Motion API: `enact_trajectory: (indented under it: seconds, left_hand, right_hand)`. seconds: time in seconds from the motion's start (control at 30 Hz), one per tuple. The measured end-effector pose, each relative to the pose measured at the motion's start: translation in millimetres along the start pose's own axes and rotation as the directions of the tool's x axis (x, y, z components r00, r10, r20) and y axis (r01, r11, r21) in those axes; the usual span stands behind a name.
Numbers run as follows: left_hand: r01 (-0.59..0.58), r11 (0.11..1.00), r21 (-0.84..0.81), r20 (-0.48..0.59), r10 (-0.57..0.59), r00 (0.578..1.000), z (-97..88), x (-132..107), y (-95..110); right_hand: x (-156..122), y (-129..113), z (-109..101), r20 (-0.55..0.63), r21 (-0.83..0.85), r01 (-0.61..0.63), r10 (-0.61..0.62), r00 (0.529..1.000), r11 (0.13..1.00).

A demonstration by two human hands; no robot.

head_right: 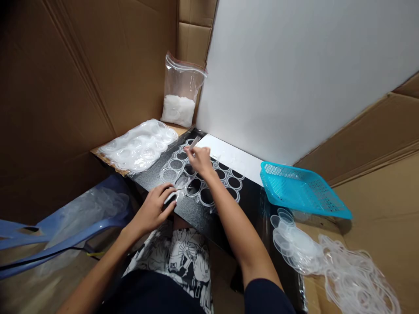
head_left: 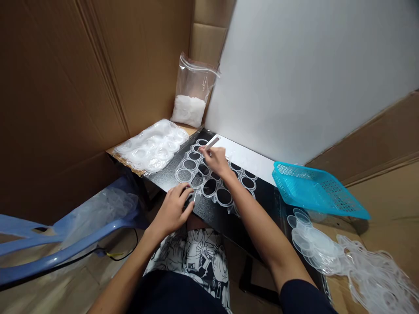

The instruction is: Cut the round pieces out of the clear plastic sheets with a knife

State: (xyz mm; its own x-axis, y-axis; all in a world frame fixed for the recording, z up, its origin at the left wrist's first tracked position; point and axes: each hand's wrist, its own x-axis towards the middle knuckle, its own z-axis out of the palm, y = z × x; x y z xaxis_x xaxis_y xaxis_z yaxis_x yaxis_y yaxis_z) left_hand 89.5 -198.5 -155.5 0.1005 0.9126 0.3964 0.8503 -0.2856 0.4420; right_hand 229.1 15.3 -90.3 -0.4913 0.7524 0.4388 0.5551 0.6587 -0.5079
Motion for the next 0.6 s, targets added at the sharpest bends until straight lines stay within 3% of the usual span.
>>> enact_trajectory:
  seconds: [0.1,0.2,0.37,0.6]
  left_hand:
    - [0.061,0.997,0.045,-0.078,-0.057,0.995,-2.9,-1.2,-15.7]
    - [0.058,0.996,0.069,-0.059,-0.053,0.997,-4.8,-2.4,-25.8]
    - [0.056,0.994,0.095,-0.011,-0.056,0.998,-6.6,-3.5,-25.7]
    - [0.07,0.994,0.085,-0.022,-0.068,0.997,-6.0,-3.6,-23.9]
  right_hand:
    - [-26.9,-21.8,27.3,0.201,0.328,0.041,-0.112,0.973,0.944]
    - [-46.7,-32.6,47.3,0.289,0.417,-0.024,-0.108,0.951,0.909]
    - [-52.6,-28.6,55.6,0.275,0.428,-0.063,-0.064,0.959,0.902]
    - [-53.8,-25.2,54.3,0.243,0.444,-0.049,-0.068,0.968,0.895]
